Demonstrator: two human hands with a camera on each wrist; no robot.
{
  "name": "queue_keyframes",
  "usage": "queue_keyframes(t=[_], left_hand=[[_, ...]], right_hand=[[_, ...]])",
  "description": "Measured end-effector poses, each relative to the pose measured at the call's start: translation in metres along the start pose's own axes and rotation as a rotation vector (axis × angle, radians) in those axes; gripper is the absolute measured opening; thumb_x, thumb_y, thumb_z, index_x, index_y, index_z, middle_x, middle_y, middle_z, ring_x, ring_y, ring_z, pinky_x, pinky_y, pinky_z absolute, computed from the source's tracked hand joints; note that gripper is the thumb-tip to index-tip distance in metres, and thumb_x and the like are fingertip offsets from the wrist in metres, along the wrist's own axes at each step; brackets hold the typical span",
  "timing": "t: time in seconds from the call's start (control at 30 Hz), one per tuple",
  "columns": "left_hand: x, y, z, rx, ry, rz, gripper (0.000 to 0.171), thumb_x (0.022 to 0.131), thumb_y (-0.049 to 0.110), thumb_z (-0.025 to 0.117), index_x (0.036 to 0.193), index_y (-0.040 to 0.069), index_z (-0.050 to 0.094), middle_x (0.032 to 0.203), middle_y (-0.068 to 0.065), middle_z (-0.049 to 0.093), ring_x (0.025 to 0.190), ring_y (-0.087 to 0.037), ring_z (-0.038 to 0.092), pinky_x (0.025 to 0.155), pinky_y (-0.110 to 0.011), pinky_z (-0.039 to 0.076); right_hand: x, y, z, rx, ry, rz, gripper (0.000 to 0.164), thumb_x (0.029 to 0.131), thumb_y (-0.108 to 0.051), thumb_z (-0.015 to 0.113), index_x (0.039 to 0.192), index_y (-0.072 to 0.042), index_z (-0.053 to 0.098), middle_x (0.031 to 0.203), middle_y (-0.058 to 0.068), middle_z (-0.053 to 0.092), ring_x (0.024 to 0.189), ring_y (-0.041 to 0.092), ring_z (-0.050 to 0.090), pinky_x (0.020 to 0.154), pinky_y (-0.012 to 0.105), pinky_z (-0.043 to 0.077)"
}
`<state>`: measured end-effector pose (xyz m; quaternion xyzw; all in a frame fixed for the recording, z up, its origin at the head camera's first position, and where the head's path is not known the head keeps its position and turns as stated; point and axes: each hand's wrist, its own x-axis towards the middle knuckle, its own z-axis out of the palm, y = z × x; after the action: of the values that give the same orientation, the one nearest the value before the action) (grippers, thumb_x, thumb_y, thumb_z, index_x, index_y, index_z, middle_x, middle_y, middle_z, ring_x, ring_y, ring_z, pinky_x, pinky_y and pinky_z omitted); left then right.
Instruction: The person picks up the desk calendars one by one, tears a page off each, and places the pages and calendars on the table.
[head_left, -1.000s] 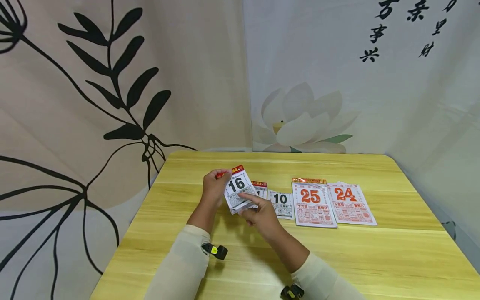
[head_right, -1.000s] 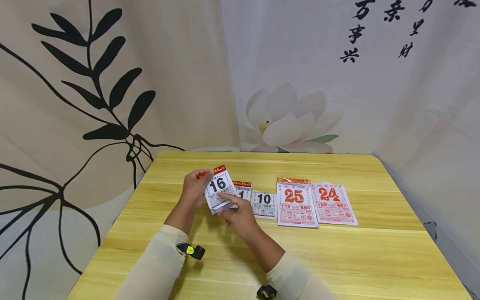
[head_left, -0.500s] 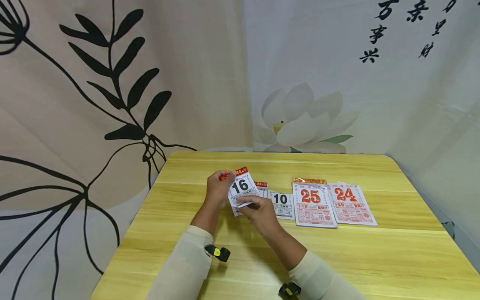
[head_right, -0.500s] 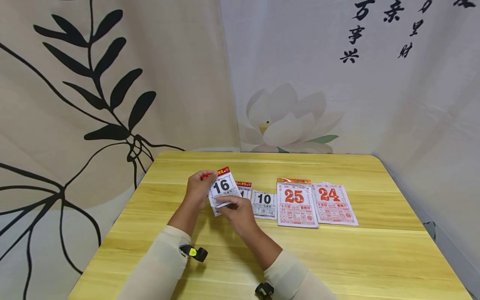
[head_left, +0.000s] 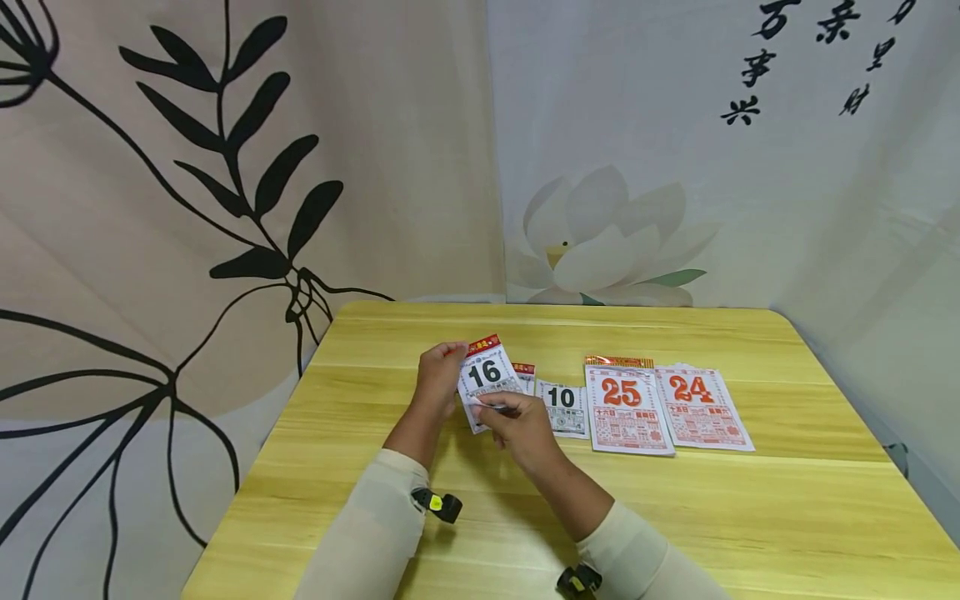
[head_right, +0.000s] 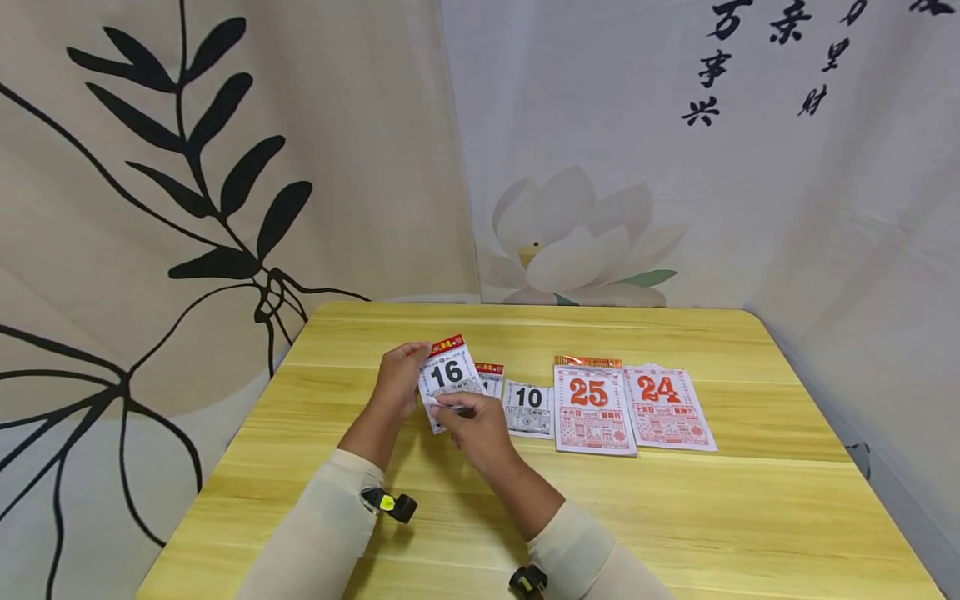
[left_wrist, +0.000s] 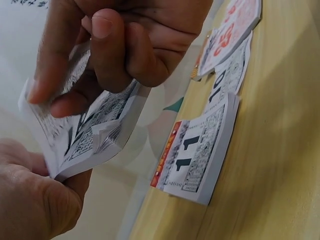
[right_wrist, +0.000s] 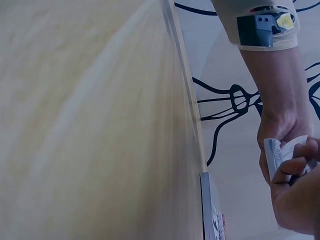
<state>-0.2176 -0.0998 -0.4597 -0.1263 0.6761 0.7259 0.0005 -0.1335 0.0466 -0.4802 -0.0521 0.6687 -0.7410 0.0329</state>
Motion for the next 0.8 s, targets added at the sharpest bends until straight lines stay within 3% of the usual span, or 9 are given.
queue_keyframes(t=[0.23, 0.5, 0.8], left_hand=[[0.0007, 0.0007, -0.0043, -0.052, -0.041, -0.045, 0.035, 0.113, 0.023, 0.057, 0.129, -0.007, 0.069, 0.1, -0.01, 0.071, 0.077, -0.013, 0.069, 0.067, -0.023, 0.059], [0.0039, -0.0039, -0.0071, -0.075, -0.076, -0.041, 0.031, 0.114, 0.019, 0.056, 0.121, -0.008, 0.069, 0.088, -0.006, 0.068, 0.073, -0.012, 0.068, 0.064, -0.024, 0.057], [0.0071, -0.0051, -0.0096, -0.086, -0.066, -0.065, 0.029, 0.112, 0.017, 0.058, 0.121, -0.008, 0.07, 0.089, -0.007, 0.069, 0.074, -0.014, 0.069, 0.066, -0.025, 0.059]], right_hand=[[0.0, -0.0002, -0.0021, 0.057, -0.006, -0.007, 0.021, 0.101, -0.007, 0.078, 0.115, 0.009, 0.078, 0.08, -0.002, 0.072, 0.052, 0.009, 0.054, 0.055, 0.022, 0.05], [0.0025, -0.0007, -0.0012, 0.126, 0.066, 0.024, 0.023, 0.101, -0.009, 0.079, 0.11, 0.012, 0.076, 0.075, 0.001, 0.07, 0.053, 0.009, 0.053, 0.055, 0.022, 0.048], [0.004, -0.0032, -0.005, 0.183, 0.118, 0.026, 0.022, 0.101, -0.006, 0.078, 0.114, 0.011, 0.077, 0.086, -0.002, 0.077, 0.055, 0.009, 0.053, 0.056, 0.021, 0.047]])
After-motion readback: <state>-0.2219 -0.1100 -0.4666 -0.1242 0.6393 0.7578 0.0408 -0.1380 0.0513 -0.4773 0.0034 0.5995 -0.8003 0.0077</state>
